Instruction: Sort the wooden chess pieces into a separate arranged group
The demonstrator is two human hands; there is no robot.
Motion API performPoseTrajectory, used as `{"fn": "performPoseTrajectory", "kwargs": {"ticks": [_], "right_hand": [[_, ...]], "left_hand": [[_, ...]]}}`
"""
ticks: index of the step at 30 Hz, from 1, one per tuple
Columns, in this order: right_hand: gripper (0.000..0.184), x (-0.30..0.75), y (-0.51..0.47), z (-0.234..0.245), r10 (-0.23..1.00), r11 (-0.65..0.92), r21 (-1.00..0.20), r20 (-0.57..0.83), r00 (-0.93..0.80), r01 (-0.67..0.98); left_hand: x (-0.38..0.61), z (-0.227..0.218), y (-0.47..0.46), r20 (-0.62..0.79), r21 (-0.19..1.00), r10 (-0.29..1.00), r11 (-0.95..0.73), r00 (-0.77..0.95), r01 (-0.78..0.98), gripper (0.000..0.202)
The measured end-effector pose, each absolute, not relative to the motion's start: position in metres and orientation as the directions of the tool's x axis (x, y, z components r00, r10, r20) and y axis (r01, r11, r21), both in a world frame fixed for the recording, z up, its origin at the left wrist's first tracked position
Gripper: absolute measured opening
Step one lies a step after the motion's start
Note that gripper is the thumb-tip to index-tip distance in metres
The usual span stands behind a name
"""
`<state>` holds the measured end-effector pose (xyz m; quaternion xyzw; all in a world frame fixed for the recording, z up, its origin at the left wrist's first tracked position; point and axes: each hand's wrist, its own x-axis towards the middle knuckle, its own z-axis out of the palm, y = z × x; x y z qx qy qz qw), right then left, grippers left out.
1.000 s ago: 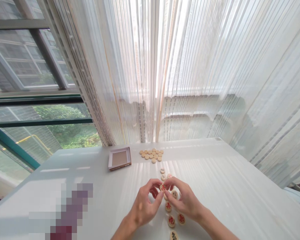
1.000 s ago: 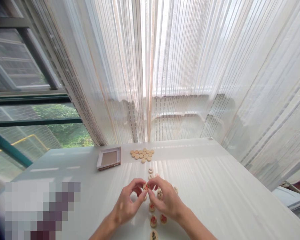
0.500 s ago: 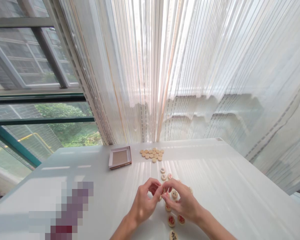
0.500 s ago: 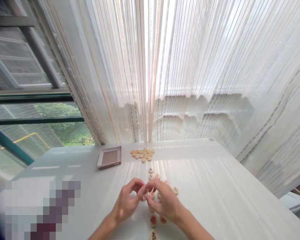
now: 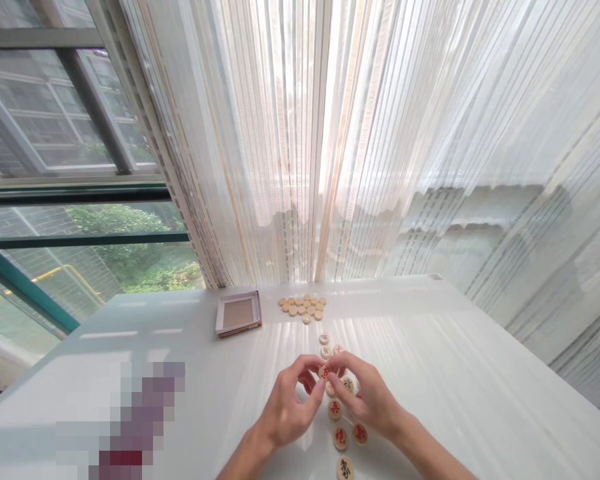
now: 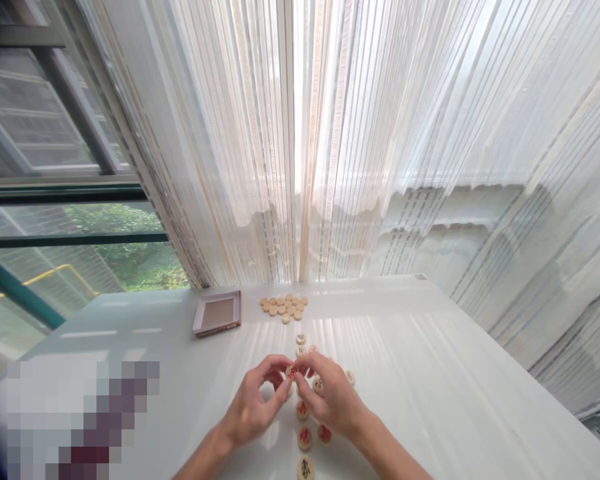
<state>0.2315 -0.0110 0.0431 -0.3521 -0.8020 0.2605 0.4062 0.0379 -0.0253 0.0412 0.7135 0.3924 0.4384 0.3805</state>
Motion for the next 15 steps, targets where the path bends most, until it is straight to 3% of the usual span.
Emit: {"fn": "performPoseTrajectory", "kwargs": {"ticks": [15], "right_hand": [[0.023,0.2275,-0.0117,0.034,0.763,0.642,-0.659,0.502,-0.406,0.392]], "left_hand": [[0.0413,0.0327,-0.0193,0.29,0.941,0.925,-0.323,0.246,0.103,0.024]]}}
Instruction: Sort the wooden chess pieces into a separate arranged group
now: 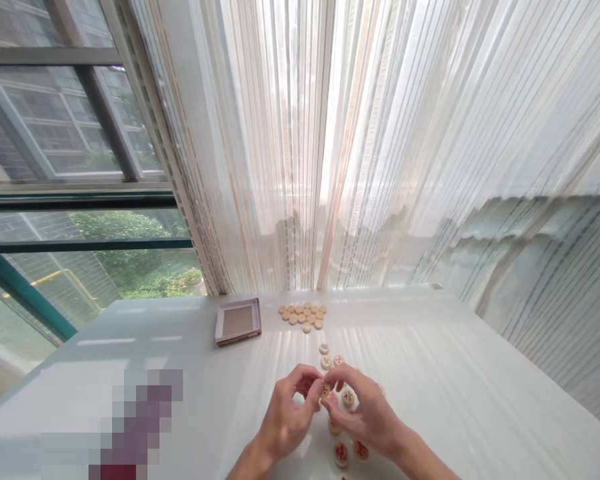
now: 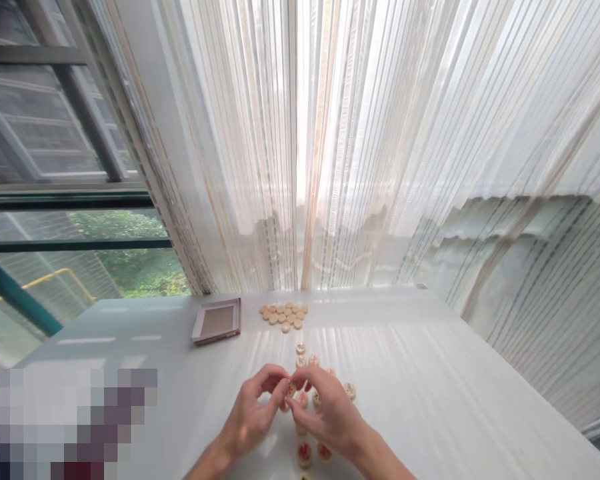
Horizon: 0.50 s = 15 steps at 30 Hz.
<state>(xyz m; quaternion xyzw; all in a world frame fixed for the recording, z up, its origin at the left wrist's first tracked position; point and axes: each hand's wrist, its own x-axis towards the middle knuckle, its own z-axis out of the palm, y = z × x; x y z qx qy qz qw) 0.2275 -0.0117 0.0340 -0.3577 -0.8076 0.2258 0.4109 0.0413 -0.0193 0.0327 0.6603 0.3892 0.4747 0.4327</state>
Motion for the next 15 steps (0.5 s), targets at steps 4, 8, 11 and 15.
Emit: {"fn": "performPoseTrajectory", "kwargs": {"ticks": [4,8,11,15], "right_hand": [[0.022,0.2281,-0.0099,0.0334,0.763,0.645,-0.645,0.509,-0.399,0.41],[0.021,0.229,-0.0085,0.0338,0.766,0.642,-0.652,0.513,-0.388,0.404],[0.021,0.2277,-0.0097,0.0343,0.763,0.644,-0.656,0.511,-0.395,0.395],[0.019,0.2256,-0.0131,0.0348,0.757,0.648,-0.658,0.504,-0.416,0.383]], "left_hand": [[0.0393,0.0326,-0.0195,0.291,0.94,0.921,-0.326,0.261,0.103,0.026],[0.0385,0.0344,-0.0206,0.306,0.925,0.913,-0.352,0.271,0.141,0.026],[0.0384,0.0322,-0.0199,0.281,0.925,0.923,-0.334,0.264,0.182,0.023],[0.0372,0.0296,-0.0187,0.247,0.926,0.937,-0.303,0.247,0.225,0.021]]}}
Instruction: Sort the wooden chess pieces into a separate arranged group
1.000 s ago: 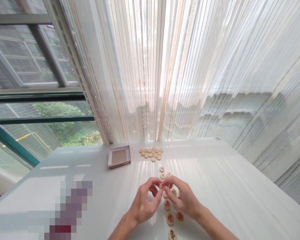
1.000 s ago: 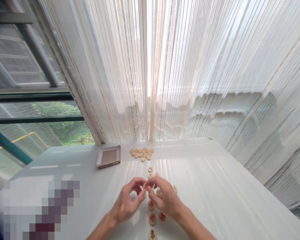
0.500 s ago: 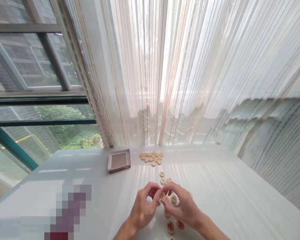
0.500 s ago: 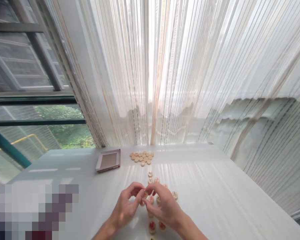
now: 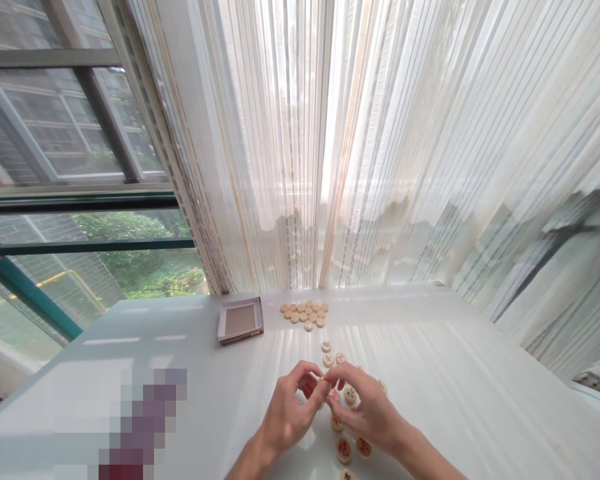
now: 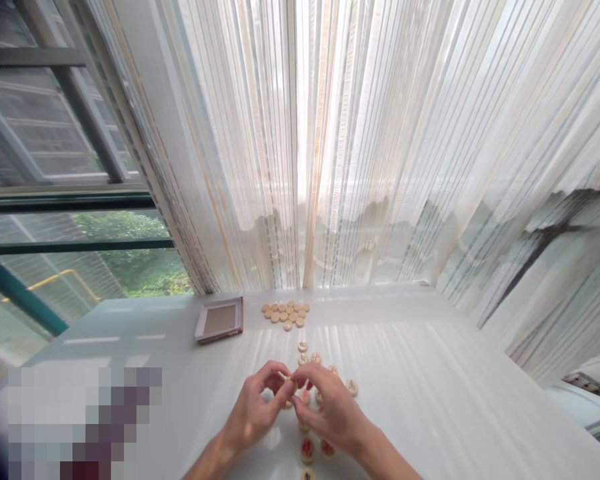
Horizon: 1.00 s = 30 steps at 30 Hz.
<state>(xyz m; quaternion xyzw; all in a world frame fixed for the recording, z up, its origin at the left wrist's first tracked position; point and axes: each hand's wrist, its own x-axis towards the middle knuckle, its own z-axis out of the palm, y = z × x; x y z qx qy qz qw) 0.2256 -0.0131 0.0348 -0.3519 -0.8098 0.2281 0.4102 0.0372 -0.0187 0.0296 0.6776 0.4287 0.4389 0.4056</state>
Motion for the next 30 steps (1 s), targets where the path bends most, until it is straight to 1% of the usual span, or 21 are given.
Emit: {"fn": "performPoseTrajectory", "kwargs": {"ticks": [10,15,20,24,30], "right_hand": [[0.018,0.228,-0.011,0.035,0.773,0.63,-0.68,0.501,-0.389,0.375],[0.013,0.23,-0.012,0.042,0.766,0.629,-0.701,0.485,-0.422,0.337],[0.005,0.23,-0.011,0.039,0.783,0.613,-0.706,0.481,-0.394,0.355],[0.009,0.23,-0.011,0.039,0.799,0.589,-0.721,0.454,-0.394,0.364],[0.019,0.231,-0.013,0.043,0.776,0.615,-0.709,0.468,-0.422,0.345]], "left_hand": [[0.036,0.04,-0.022,0.284,0.924,0.911,-0.344,0.299,0.17,0.023],[0.037,0.042,-0.023,0.321,0.909,0.896,-0.383,0.308,0.167,0.021],[0.037,0.043,-0.024,0.352,0.875,0.875,-0.434,0.332,0.216,0.022],[0.037,0.04,-0.024,0.35,0.868,0.874,-0.438,0.338,0.234,0.02],[0.035,0.042,-0.024,0.319,0.901,0.894,-0.389,0.313,0.193,0.023]]}}
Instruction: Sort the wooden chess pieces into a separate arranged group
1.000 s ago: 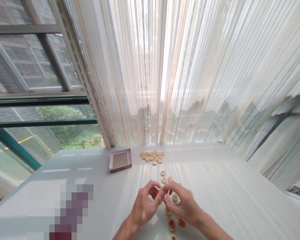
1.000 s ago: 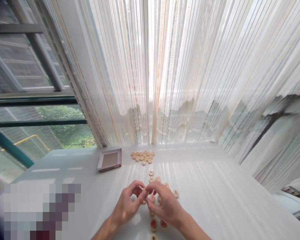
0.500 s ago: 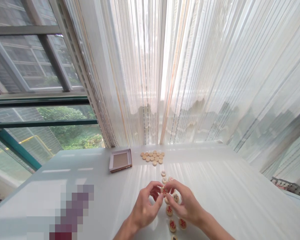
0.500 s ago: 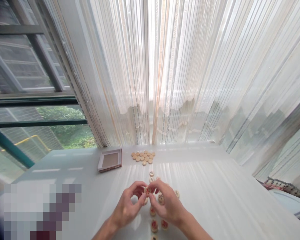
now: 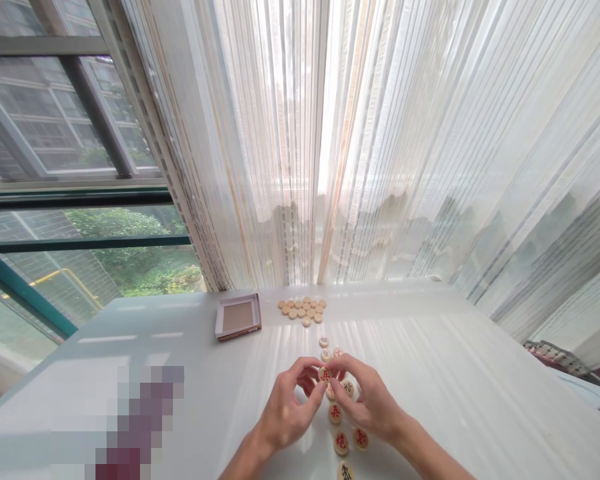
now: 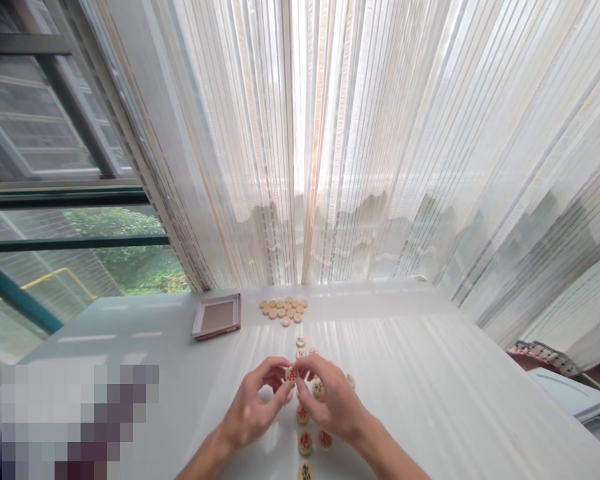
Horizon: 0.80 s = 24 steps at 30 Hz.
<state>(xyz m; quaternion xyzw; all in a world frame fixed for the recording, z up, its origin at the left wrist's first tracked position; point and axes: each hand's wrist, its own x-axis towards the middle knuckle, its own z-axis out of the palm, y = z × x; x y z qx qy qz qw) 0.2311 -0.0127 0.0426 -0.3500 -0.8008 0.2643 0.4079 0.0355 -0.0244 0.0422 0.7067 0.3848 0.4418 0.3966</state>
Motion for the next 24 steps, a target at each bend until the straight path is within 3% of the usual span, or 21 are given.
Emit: {"fn": "performPoseTrajectory", "kwargs": {"ticks": [12,24], "right_hand": [[0.018,0.2255,-0.0147,0.0393,0.762,0.639,-0.671,0.483,-0.431,0.378],[0.016,0.2308,-0.0119,0.0399,0.776,0.617,-0.7,0.467,-0.423,0.36]], "left_hand": [[0.0363,0.036,-0.0204,0.244,0.931,0.939,-0.297,0.242,0.212,0.02],[0.0355,0.0405,-0.0224,0.309,0.907,0.899,-0.376,0.309,0.188,0.022]]}}
